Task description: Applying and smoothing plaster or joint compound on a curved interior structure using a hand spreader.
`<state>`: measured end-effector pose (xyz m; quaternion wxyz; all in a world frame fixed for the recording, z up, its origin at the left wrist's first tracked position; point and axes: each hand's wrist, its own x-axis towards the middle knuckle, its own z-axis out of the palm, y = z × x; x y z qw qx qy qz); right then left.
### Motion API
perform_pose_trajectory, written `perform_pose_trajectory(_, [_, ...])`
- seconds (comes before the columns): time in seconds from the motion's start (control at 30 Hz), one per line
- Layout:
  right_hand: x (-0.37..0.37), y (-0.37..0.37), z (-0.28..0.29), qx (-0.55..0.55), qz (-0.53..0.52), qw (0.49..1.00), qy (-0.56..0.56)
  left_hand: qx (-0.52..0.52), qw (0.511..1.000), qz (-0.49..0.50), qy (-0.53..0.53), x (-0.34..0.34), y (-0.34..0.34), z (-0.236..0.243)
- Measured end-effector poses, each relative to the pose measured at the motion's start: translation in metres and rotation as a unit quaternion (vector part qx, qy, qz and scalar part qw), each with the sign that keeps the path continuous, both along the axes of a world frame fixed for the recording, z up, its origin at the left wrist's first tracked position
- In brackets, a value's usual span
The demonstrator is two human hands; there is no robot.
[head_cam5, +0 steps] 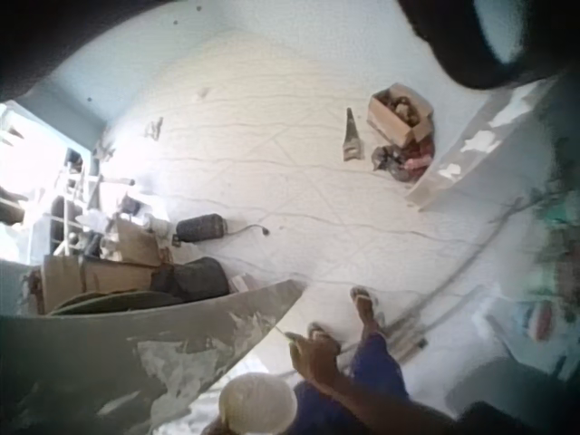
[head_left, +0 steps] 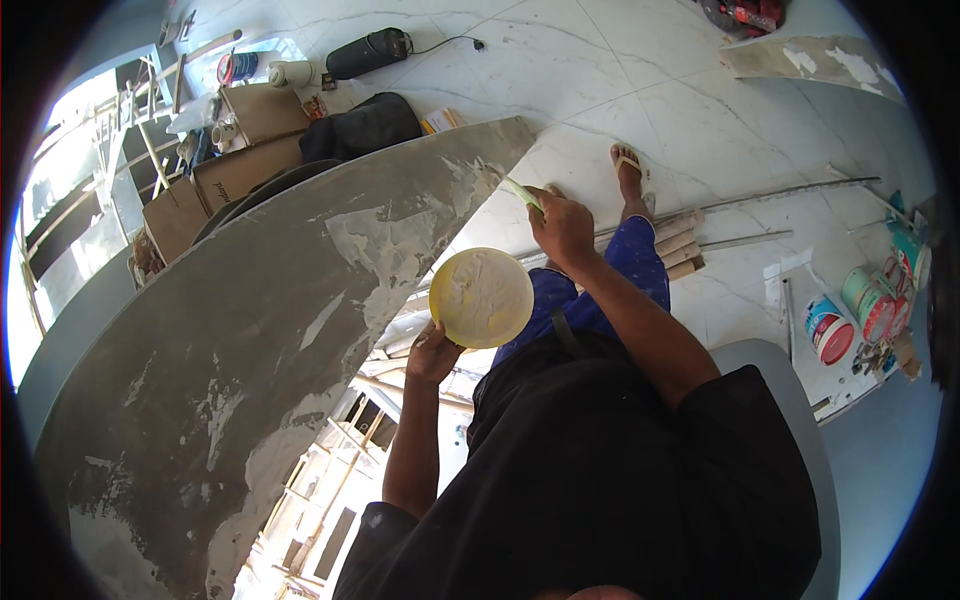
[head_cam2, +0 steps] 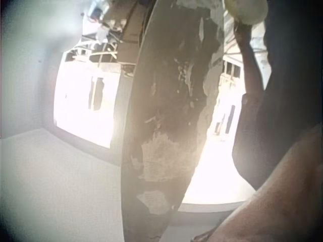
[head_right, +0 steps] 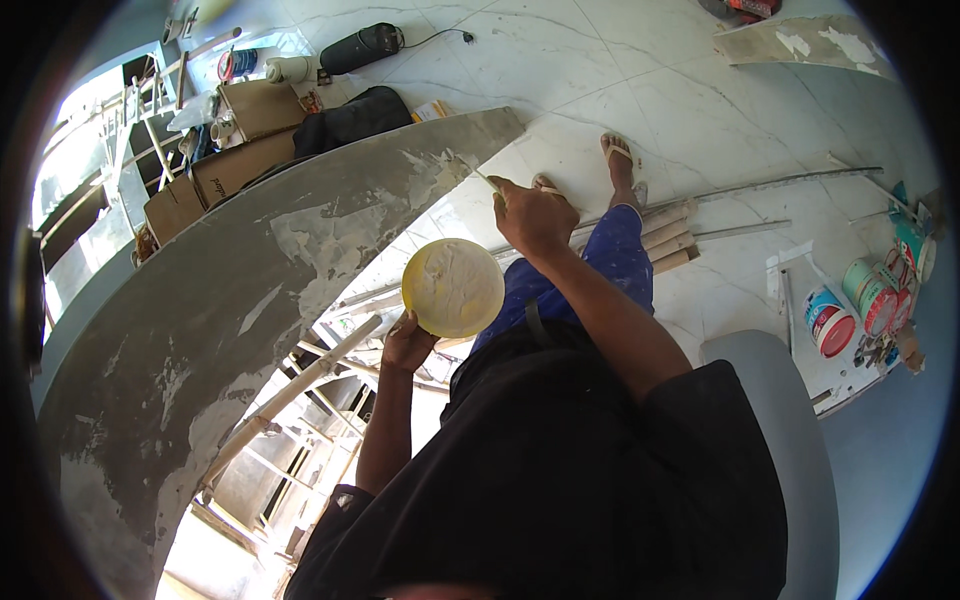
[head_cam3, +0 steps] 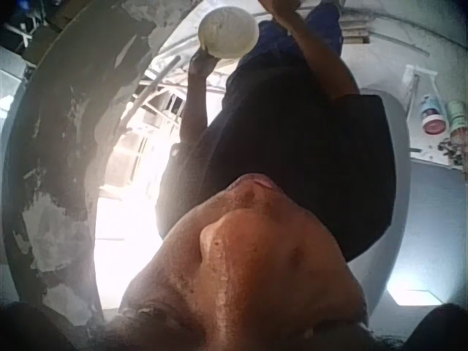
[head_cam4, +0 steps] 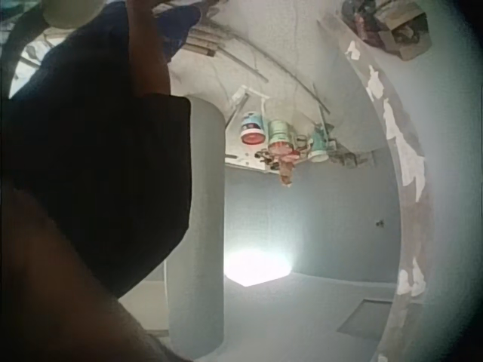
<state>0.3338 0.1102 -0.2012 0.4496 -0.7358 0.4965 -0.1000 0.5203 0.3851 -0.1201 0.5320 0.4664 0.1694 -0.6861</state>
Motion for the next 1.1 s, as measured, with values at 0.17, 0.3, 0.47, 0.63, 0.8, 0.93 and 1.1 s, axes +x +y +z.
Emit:
perform_pose_trajectory(0.17, [0.008, 0.011, -0.003, -0.051, -0.01, 0.999, -0.009, -0.002, 1.0, -0.001, 0.003, -0.004, -0.003, -0.006])
perform_pose_trajectory(0.3, [0.016, 0.011, 0.01, -0.066, 0.039, 0.997, 0.019, -0.002, 1.0, 0.009, 0.024, -0.004, 0.005, -0.009])
perform_pose_trajectory(0.47, [-0.002, 0.012, 0.001, -0.094, 0.068, 0.992, -0.039, -0.001, 1.0, 0.009, 0.026, -0.005, -0.001, -0.009])
perform_pose_trajectory(0.63, [-0.025, 0.009, -0.008, -0.09, 0.076, 0.992, -0.05, 0.0, 1.0, 0.001, 0.028, -0.004, -0.005, -0.006])
perform_pose_trajectory(0.8, [-0.013, 0.0, -0.015, -0.04, -0.032, 0.999, 0.019, 0.003, 1.0, -0.013, 0.014, -0.004, -0.008, -0.006])
perform_pose_trajectory(0.93, [0.005, -0.012, -0.016, 0.0, -0.026, 0.999, 0.035, 0.004, 1.0, -0.017, 0.007, -0.007, -0.006, -0.007])
perform_pose_trajectory(1.1, [0.003, -0.008, -0.005, -0.026, -0.002, 0.999, -0.032, 0.007, 1.0, -0.017, 0.001, -0.007, -0.004, -0.005])
